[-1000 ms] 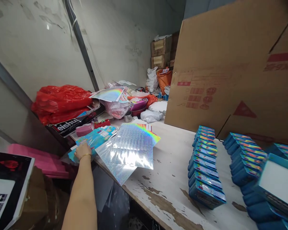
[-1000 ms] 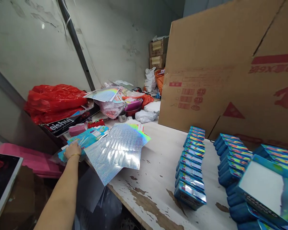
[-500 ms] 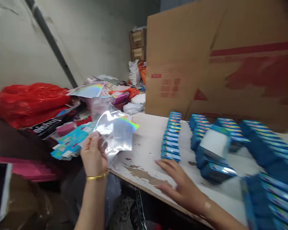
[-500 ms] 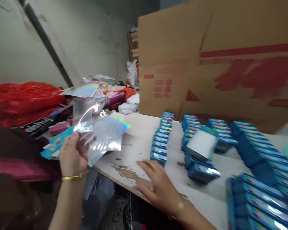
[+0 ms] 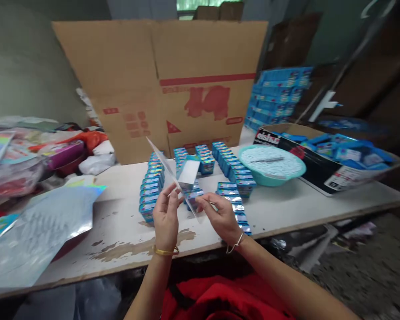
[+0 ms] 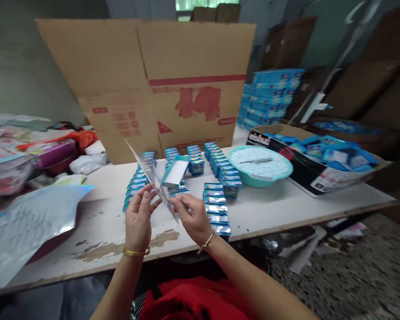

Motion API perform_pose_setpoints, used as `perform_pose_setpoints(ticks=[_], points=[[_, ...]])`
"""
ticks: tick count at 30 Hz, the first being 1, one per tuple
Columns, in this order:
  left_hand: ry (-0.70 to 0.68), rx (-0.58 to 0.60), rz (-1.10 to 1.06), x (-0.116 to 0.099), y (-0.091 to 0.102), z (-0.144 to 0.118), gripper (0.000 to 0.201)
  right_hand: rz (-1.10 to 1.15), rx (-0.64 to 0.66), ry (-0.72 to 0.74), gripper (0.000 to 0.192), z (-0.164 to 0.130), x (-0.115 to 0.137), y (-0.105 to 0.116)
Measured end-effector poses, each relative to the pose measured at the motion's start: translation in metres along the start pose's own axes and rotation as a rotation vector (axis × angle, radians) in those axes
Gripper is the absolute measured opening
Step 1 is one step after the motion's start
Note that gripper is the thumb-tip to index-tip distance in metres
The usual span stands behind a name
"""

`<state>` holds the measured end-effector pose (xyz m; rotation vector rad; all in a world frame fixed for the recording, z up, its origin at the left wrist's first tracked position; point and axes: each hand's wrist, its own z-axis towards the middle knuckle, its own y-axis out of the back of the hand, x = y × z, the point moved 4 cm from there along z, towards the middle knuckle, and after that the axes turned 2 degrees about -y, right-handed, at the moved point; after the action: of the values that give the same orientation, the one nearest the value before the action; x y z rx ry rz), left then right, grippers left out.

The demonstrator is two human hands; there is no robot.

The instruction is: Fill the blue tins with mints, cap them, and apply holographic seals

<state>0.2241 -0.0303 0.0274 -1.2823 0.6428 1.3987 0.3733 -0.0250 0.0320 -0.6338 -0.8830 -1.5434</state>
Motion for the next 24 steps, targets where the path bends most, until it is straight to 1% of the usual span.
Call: perform_pose_setpoints(ticks=[1, 3, 6, 8, 9, 11, 13, 14, 15, 16, 19, 20, 21, 22, 23, 24], points=[[-0.058, 0.064, 0.076, -0.002, -0.015, -0.005, 0.039, 0.052, -0.045, -0.074, 0.033, 0.002, 0.001, 0.017], [-0.142, 0.222, 0.162, -0.004, -0.047, -0.017, 0.038, 0.135, -0.113, -0.188, 0.038, 0.004, 0.004, 0.049], [-0.159, 0.448, 0.169, -0.004, -0.093, -0.033, 0.030, 0.244, -0.175, -0.323, 0.048, -0.002, 0.007, 0.089], [-0.155, 0.528, 0.168, -0.004, -0.118, -0.040, 0.022, 0.322, -0.163, -0.383, 0.048, -0.011, 0.007, 0.108], [-0.157, 0.545, 0.172, -0.004, -0.128, -0.042, 0.022, 0.356, -0.137, -0.401, 0.047, -0.016, 0.007, 0.116], [-0.146, 0.547, 0.169, -0.001, -0.145, -0.041, 0.027, 0.390, -0.056, -0.410, 0.042, -0.028, 0.005, 0.132], [-0.077, 0.532, 0.140, 0.008, -0.159, -0.037, 0.033, 0.356, -0.006, -0.405, 0.039, -0.041, 0.002, 0.151], [-0.023, 0.525, 0.110, 0.014, -0.165, -0.034, 0.035, 0.307, -0.013, -0.404, 0.038, -0.047, 0.000, 0.162], [0.033, 0.514, 0.075, 0.020, -0.172, -0.032, 0.038, 0.238, -0.047, -0.406, 0.038, -0.051, -0.002, 0.175], [0.084, 0.506, 0.038, 0.027, -0.178, -0.031, 0.040, 0.148, -0.114, -0.406, 0.038, -0.055, -0.003, 0.190], [0.180, 0.506, -0.060, 0.042, -0.203, -0.037, 0.042, -0.206, -0.435, -0.354, 0.038, -0.063, 0.001, 0.234], [0.191, 0.512, -0.084, 0.044, -0.212, -0.042, 0.042, -0.301, -0.534, -0.326, 0.035, -0.064, 0.005, 0.245], [0.192, 0.519, -0.105, 0.046, -0.221, -0.048, 0.041, -0.356, -0.597, -0.308, 0.030, -0.065, 0.008, 0.251], [0.187, 0.524, -0.130, 0.047, -0.229, -0.054, 0.041, -0.370, -0.614, -0.304, 0.022, -0.065, 0.009, 0.253], [0.179, 0.525, -0.160, 0.048, -0.237, -0.060, 0.041, -0.344, -0.591, -0.317, 0.017, -0.064, 0.007, 0.252], [0.174, 0.524, -0.193, 0.049, -0.244, -0.066, 0.040, -0.293, -0.538, -0.347, 0.020, -0.063, 0.004, 0.249]])
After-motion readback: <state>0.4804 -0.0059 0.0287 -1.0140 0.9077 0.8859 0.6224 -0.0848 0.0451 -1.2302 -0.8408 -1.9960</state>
